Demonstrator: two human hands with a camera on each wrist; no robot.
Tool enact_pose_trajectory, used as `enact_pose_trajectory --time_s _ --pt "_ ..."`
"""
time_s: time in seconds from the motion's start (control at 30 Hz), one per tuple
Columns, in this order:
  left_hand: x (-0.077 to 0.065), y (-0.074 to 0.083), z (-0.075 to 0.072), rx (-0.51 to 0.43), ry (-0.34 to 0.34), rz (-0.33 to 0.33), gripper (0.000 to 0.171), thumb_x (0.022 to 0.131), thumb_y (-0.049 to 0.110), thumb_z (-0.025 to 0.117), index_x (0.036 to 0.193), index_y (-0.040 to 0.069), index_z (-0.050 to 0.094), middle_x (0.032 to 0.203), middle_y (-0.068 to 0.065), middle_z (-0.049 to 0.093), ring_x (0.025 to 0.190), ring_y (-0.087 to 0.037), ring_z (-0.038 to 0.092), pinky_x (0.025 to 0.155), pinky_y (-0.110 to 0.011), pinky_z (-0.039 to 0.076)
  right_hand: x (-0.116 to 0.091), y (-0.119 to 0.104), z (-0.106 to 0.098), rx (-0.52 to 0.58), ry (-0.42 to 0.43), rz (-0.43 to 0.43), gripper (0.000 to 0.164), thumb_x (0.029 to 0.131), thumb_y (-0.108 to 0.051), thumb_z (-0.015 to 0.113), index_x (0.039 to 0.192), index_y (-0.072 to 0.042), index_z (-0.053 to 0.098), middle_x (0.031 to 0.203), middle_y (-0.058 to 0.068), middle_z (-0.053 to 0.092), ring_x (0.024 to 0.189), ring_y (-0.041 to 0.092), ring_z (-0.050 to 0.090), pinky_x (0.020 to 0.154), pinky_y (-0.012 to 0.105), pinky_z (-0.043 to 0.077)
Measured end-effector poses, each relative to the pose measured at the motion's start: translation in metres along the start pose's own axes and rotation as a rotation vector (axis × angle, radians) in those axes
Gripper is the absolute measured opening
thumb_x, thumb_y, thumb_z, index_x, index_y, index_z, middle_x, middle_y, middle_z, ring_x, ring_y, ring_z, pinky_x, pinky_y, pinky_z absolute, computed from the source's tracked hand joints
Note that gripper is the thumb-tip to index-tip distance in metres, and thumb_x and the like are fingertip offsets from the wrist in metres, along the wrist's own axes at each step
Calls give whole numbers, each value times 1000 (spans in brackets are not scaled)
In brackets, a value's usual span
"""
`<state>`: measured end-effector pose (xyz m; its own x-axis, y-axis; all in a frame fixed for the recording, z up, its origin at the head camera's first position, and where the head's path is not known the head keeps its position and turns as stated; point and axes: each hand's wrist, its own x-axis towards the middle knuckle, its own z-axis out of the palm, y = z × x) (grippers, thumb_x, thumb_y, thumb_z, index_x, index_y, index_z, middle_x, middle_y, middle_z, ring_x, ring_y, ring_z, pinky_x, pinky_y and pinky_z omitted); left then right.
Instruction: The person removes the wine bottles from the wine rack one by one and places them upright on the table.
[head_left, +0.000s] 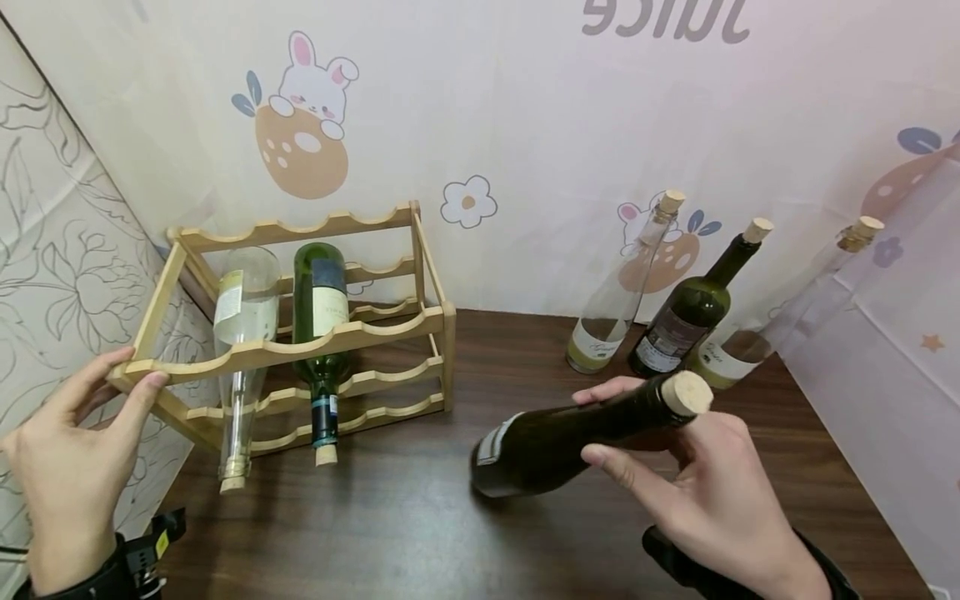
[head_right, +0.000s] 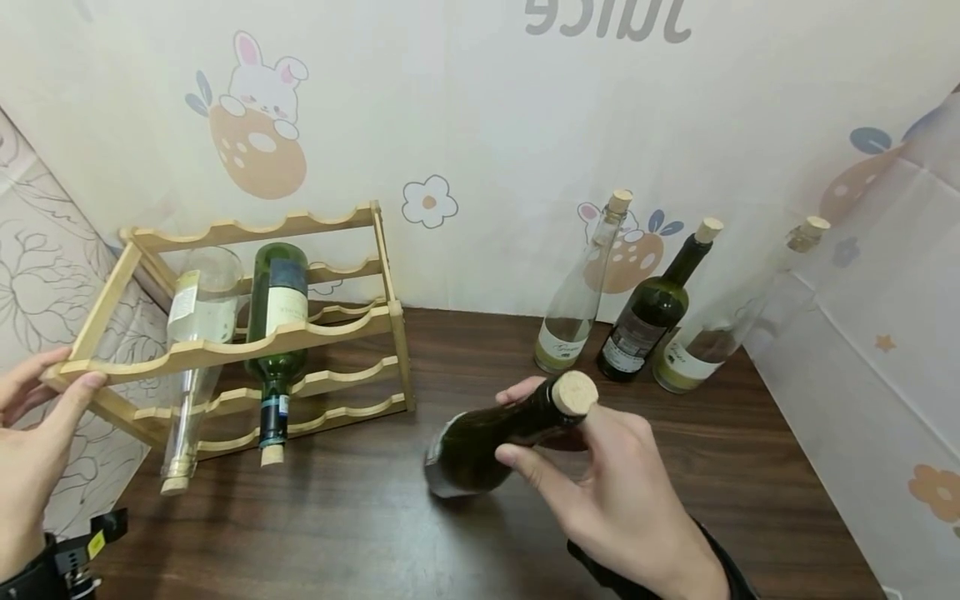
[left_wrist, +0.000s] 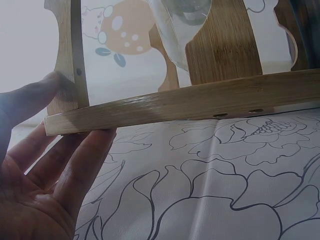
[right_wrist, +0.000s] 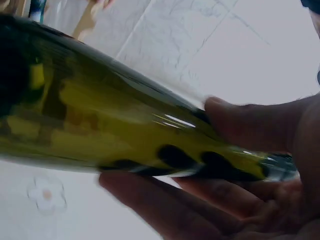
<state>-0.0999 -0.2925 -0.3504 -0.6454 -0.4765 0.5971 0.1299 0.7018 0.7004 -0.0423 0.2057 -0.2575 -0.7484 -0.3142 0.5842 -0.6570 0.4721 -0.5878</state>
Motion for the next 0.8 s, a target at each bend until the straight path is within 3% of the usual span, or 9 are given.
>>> enact_pose_trajectory --time_s 0.17,0.37,0.4,0.43,0.5,0.63,0.7,0.77,0.8 --pt "-1 0 1 -2 1 3 41 88 16 88 127 11 77 89 62 49 55 34 43 114 -23 21 7 4 -20 -347 -26 65 59 75 2 92 124 -23 71 113 -8 76 86 -10 69 68 10 53" --pt "1 0 0 -10 -8 8 41 89 18 87 128 12 77 92 61 51 62 34 48 113 -12 26 3 26 -45 -471 70 166 47 78 -3 91 120 -16 73 104 4 80 82 -25 60 65 6 50" --pt "1 -1 0 -13 -9 -6 40 90 19 87 128 14 77 94 59 53 65 34 49 105 -6 34 2 30 -50 -491 93 183 46 79 -4 91 120 -13 73 100 8 80 79 -26 58 63 6 48" --pt "1 -1 0 -14 -10 -22 40 90 19 86 129 16 77 98 54 57 69 34 51 84 5 37 0 34 -54 -511 111 210 45 81 -6 90 121 -11 72 97 12 80 74 -27 56 61 7 46" --pt "1 -3 0 -20 -14 -52 41 90 20 86 130 20 77 101 50 60 75 33 54 65 8 37 -2 42 -65 -554 148 258 43 83 -8 89 122 -8 71 92 20 79 67 -29 51 57 9 41" --pt "0 -4 -1 -27 -19 -73 43 90 21 86 131 23 76 105 45 61 80 32 56 63 5 42 -6 59 -89 -659 197 399 43 89 -13 84 125 0 66 100 36 74 70 -40 36 58 3 32" --pt "0 -3 -1 -28 -23 -73 42 90 20 86 131 22 76 102 48 59 78 32 56 63 5 42 -6 67 -99 -696 208 497 45 93 -15 80 130 4 61 111 41 70 78 -26 61 59 1 31" --pt "0 -3 0 -26 -29 -74 43 90 21 86 131 22 76 100 50 57 74 32 55 60 5 41 -8 75 -109 -739 211 602 46 98 -18 74 133 6 57 119 42 67 87 8 79 58 6 33" --pt "0 -3 0 -26 -33 -74 43 90 21 86 132 21 76 99 51 57 72 32 55 60 5 41 -9 78 -113 -748 213 648 48 100 -20 71 136 6 54 124 43 65 98 29 79 62 12 42"
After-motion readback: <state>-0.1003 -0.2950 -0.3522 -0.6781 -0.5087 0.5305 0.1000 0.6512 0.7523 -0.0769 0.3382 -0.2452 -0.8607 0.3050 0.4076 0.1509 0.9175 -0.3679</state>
